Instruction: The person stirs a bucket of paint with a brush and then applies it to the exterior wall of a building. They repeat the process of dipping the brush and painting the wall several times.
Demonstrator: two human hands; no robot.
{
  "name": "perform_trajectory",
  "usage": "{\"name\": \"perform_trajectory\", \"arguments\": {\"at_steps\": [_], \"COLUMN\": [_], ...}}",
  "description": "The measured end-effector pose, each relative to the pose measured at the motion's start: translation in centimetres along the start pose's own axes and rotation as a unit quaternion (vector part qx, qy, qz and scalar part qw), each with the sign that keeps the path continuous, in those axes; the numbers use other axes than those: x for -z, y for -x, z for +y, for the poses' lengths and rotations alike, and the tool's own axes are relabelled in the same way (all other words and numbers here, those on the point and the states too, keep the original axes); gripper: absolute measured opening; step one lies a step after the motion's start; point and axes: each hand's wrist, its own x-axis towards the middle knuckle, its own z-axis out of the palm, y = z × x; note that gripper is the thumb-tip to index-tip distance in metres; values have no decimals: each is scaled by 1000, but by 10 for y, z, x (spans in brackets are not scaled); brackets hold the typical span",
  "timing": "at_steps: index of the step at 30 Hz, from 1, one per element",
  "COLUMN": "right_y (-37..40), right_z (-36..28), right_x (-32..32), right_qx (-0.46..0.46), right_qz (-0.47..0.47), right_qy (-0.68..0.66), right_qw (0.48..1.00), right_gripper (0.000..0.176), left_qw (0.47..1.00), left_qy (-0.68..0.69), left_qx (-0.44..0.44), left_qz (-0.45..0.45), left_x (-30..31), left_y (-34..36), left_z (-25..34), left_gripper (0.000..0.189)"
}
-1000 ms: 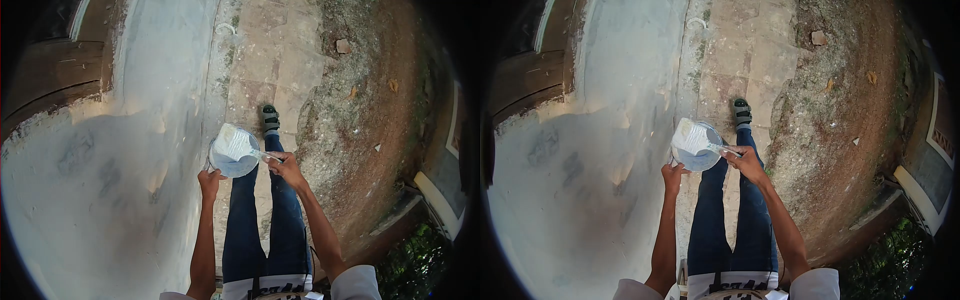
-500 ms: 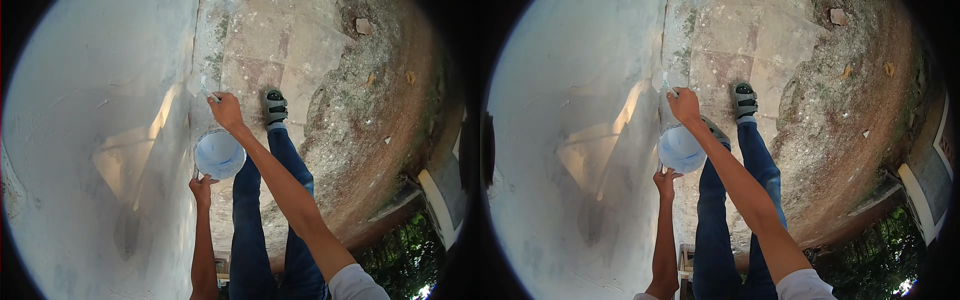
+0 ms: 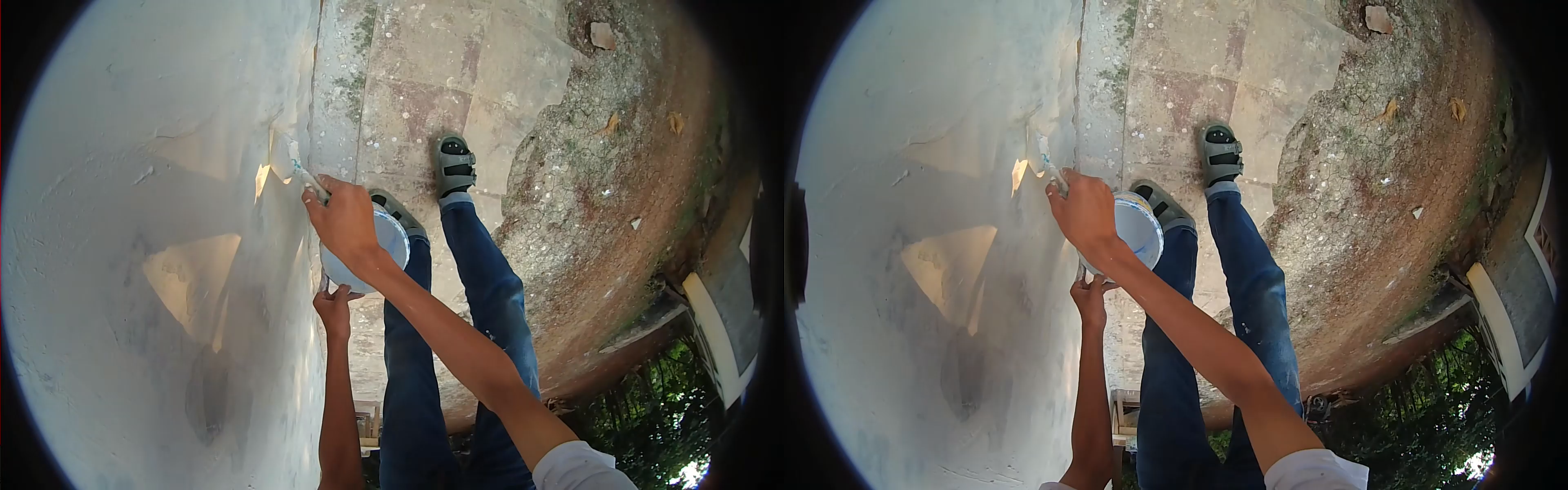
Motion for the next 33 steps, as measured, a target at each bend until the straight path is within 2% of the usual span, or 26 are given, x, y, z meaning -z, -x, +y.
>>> {"name": "perform_trajectory", "arguments": {"at_steps": [2, 5, 8, 9, 11, 14, 16, 17, 22, 24, 26, 28, 29, 31, 32, 33], "right_y": [-10, -43, -71, -72, -71, -36, -4, 4, -14, -20, -19, -1, 10, 22, 23, 24], "right_z": [16, 38, 51, 47, 34, 8, -8, -10, 2, -1, -18, -37, -47, -44, -42, -39], "right_x": [2, -10, -39, -47, -56, -55, -30, -18, -10, -22, -32, -32, -30, -6, 6, 13], "right_qx": [-36, -40, -46, -48, 12, 32, 40, 48, 12, 8, 60, 71, 83, 101, 76, 50], "right_qz": [36, 67, 64, 66, 37, 24, 19, 13, 58, 70, 48, 26, 4, 1, 9, 15], "right_qy": [1, 34, 49, 47, 64, 79, 54, 30, 13, 12, 45, 50, 56, 43, 38, 33], "right_qw": [999, 996, 996, 996, 997, 996, 998, 998, 998, 997, 996, 996, 995, 994, 996, 998], "right_gripper": [25, 25, 25, 25, 25, 25, 25, 25, 24, 23, 23, 22, 22, 21, 21, 22], "left_qw": [1000, 1000, 1000, 1000, 1000, 1000, 997, 997, 999, 1000, 999, 986, 987, 953, 953, 981], "left_qy": [19, 17, 6, 9, 9, -8, -44, -43, 40, 9, -22, -86, -85, -156, -156, -122], "left_qx": [5, -5, -2, -5, -7, 8, -38, -39, -13, -3, 8, -131, -131, -250, -251, -136], "left_qz": [-2, -11, -14, -15, -17, 3, 43, 43, 10, 19, 30, 48, 48, 69, 70, 58], "left_x": [2, 2, 0, -1, -1, 0, 3, 1, 1, 2, 2, -3, -3, -1, 2, 4], "left_y": [-2, -4, -4, -3, -1, 2, 1, 2, 4, 6, 9, 9, 8, 3, 1, 2], "left_z": [-5, -11, -10, -9, -9, -12, -20, -17, -13, -11, -7, -3, -6, -13, -15, -12], "left_gripper": [29, 33, 37, 38, 38, 39, 20, 20, 20, 20, 19, 19, 19, 18, 18, 21]}}
